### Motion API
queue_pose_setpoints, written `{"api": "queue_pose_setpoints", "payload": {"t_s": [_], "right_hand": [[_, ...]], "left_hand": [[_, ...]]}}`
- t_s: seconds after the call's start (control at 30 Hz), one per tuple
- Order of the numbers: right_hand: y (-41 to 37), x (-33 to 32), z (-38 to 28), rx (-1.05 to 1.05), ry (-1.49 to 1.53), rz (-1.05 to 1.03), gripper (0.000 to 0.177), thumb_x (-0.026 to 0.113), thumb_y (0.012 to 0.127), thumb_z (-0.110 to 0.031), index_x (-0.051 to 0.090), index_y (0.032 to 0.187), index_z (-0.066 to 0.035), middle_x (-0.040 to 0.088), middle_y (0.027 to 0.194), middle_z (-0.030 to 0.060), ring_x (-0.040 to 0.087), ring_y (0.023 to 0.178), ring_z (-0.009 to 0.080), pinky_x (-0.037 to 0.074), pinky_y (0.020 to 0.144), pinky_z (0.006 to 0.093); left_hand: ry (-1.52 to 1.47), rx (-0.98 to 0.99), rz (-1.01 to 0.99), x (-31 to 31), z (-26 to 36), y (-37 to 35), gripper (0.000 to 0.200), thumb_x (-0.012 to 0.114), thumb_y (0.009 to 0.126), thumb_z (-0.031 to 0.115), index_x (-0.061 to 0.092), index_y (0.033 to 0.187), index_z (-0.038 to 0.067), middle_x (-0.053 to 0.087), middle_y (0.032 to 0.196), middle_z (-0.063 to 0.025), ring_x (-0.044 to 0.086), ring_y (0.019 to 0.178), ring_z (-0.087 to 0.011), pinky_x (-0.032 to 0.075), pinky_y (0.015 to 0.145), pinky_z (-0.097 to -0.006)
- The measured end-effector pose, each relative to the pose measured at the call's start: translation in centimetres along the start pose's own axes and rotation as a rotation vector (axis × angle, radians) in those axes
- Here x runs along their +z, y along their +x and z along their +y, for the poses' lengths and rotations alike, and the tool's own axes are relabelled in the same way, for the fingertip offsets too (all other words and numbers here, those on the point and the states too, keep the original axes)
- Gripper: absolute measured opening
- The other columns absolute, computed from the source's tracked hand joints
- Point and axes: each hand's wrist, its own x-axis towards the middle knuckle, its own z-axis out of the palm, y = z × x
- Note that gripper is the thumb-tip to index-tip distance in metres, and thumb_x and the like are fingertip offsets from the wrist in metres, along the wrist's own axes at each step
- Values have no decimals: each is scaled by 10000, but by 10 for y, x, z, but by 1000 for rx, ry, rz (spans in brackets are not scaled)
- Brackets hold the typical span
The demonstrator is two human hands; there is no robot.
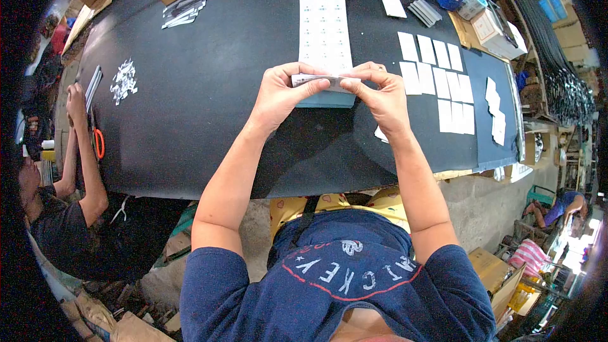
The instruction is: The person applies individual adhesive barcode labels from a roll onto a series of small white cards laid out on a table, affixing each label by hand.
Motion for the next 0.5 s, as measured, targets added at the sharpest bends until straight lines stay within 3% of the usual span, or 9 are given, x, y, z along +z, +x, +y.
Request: {"api": "queue_pose_setpoints", "payload": {"t_s": [0.5], "right_hand": [[1, -1, -1, -114, -63, 34, 65, 783, 733, -104, 751, 787, -84, 686, 772, 24, 576, 850, 138, 443, 802, 293]], "left_hand": [[-17, -2, 10, -5, 1, 0, 134, 735, 806, 64, 698, 933, 39, 700, 884, -38, 627, 792, -81, 491, 715, -217]]}}
